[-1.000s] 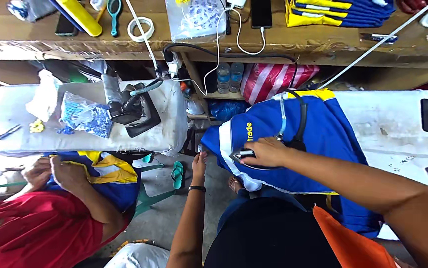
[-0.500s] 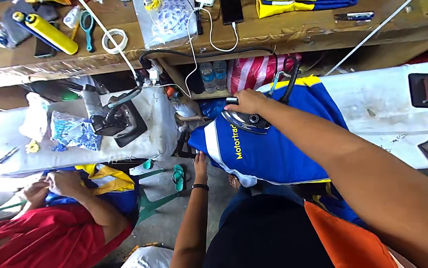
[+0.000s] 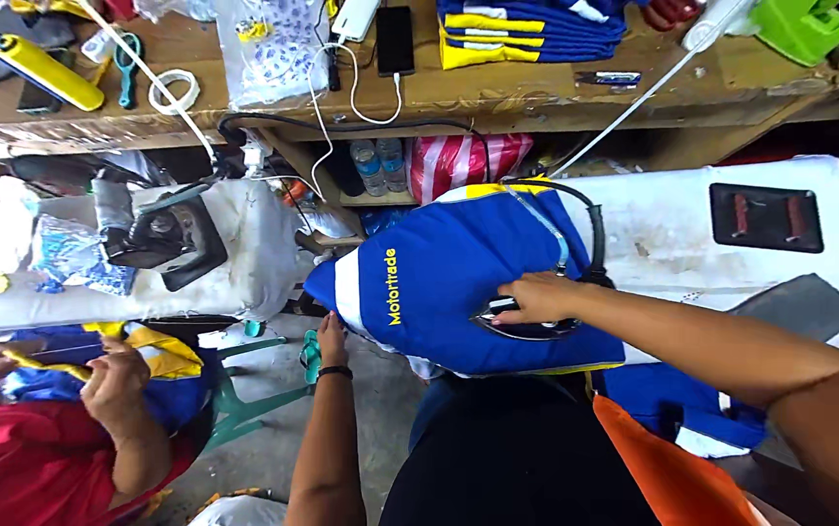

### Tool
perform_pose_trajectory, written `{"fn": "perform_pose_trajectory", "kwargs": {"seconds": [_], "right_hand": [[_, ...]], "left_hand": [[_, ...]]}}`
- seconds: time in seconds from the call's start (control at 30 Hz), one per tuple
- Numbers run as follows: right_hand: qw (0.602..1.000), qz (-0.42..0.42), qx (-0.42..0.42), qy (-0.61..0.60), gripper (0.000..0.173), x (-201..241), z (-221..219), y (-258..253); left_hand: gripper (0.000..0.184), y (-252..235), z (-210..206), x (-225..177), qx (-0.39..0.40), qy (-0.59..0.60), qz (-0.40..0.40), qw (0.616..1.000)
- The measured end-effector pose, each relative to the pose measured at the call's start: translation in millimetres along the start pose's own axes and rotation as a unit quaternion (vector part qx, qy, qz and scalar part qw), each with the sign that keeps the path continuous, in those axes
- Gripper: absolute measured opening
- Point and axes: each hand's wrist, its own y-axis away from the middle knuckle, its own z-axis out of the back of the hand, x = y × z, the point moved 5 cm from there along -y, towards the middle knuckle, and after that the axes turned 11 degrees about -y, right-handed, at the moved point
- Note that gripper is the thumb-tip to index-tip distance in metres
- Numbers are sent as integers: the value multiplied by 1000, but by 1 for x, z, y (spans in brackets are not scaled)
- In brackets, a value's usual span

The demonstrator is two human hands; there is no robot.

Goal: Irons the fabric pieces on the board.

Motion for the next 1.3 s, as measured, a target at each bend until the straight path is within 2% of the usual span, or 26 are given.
{"fn": "perform_pose_trajectory", "kwargs": {"seconds": [0.13,0.2,0.3,0.43,0.57,0.67,0.73,0.83,0.93,1.03,1.1,1.2,1.3], "right_hand": [[986,-39,-124,-102,41,-110,34,55],[967,-73,-193,-147,40,-166,47,83],[940,-162,-240,-179,45,-241,59,116],[911,-243,-277,-186,54,-313,73,142],[858,-308,-347,-219,65,-346,82,162],[841,-328,-349,-252,62,-333,90,167],[846,-325,-334,-258,58,-318,88,166],[875,-278,-318,-237,50,-280,86,155],[913,-198,-296,-201,43,-217,78,132],[944,-115,-264,-158,38,-151,54,91],[968,-93,-204,-116,45,-104,30,58],[994,-58,-81,-34,68,-36,-1,17],[995,-48,-91,-13,68,-7,8,-11]], "left_hand": [[44,9,4,-8,-45,-21,16,999],[44,16,6,-11,-62,-18,27,998],[44,25,12,-10,-81,-9,46,996],[41,28,29,-12,-121,-18,36,992],[36,29,39,-17,-137,-27,44,989],[35,22,41,-18,-136,-51,54,988],[41,22,42,-29,-149,-134,30,979],[55,31,38,-79,-177,-309,-81,931],[64,22,9,-109,-154,-368,-198,895],[71,3,-24,-114,-117,-426,-240,865],[70,-7,-35,-111,-109,-469,-231,845],[66,-20,-34,-104,-103,-499,-214,833],[65,-26,-29,-103,-103,-506,-218,828]]}}
